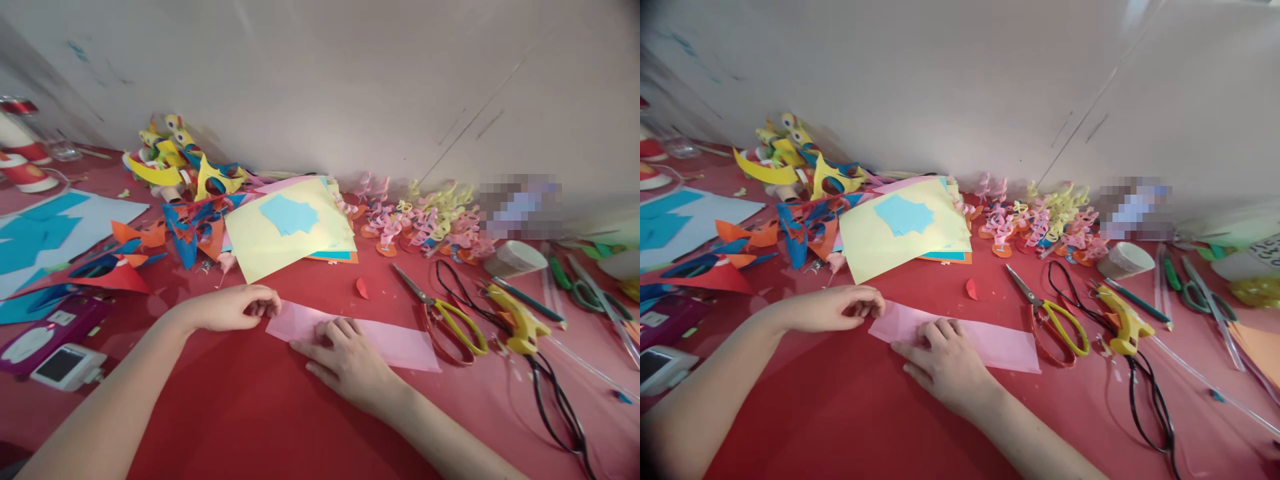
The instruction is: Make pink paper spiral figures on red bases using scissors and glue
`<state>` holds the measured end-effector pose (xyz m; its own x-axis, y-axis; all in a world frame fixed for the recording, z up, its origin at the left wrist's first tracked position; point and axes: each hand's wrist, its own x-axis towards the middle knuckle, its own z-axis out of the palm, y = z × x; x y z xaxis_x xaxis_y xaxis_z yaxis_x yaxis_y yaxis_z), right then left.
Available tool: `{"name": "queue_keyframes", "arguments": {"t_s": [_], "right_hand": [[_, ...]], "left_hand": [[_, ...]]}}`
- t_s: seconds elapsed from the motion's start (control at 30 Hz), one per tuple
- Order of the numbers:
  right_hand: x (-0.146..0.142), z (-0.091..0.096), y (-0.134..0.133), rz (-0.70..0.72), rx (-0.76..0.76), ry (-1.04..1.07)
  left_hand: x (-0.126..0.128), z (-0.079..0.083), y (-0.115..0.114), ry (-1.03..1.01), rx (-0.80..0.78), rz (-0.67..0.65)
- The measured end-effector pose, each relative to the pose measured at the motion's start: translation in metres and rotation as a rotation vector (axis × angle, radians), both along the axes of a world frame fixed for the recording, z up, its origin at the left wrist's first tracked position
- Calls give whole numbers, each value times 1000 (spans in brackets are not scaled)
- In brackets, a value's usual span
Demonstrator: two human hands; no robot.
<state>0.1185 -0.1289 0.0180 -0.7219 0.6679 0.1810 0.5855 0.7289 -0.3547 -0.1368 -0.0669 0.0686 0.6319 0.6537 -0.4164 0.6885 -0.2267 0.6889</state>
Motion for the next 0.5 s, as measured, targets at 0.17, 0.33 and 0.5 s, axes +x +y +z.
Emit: {"name": "queue_keyframes", "arguments": {"t_s": [0.17,0.33,0.5], "right_hand": [[-5,0,-2,-42,-46,12],[-11,5,0,-92,-212,123],[9,52,11,-131,-636,650]], "left_hand": [[-1,2,2,-29,33,25],[-2,3,6,-76,23,194],[20,6,14,-377,59,353]]}}
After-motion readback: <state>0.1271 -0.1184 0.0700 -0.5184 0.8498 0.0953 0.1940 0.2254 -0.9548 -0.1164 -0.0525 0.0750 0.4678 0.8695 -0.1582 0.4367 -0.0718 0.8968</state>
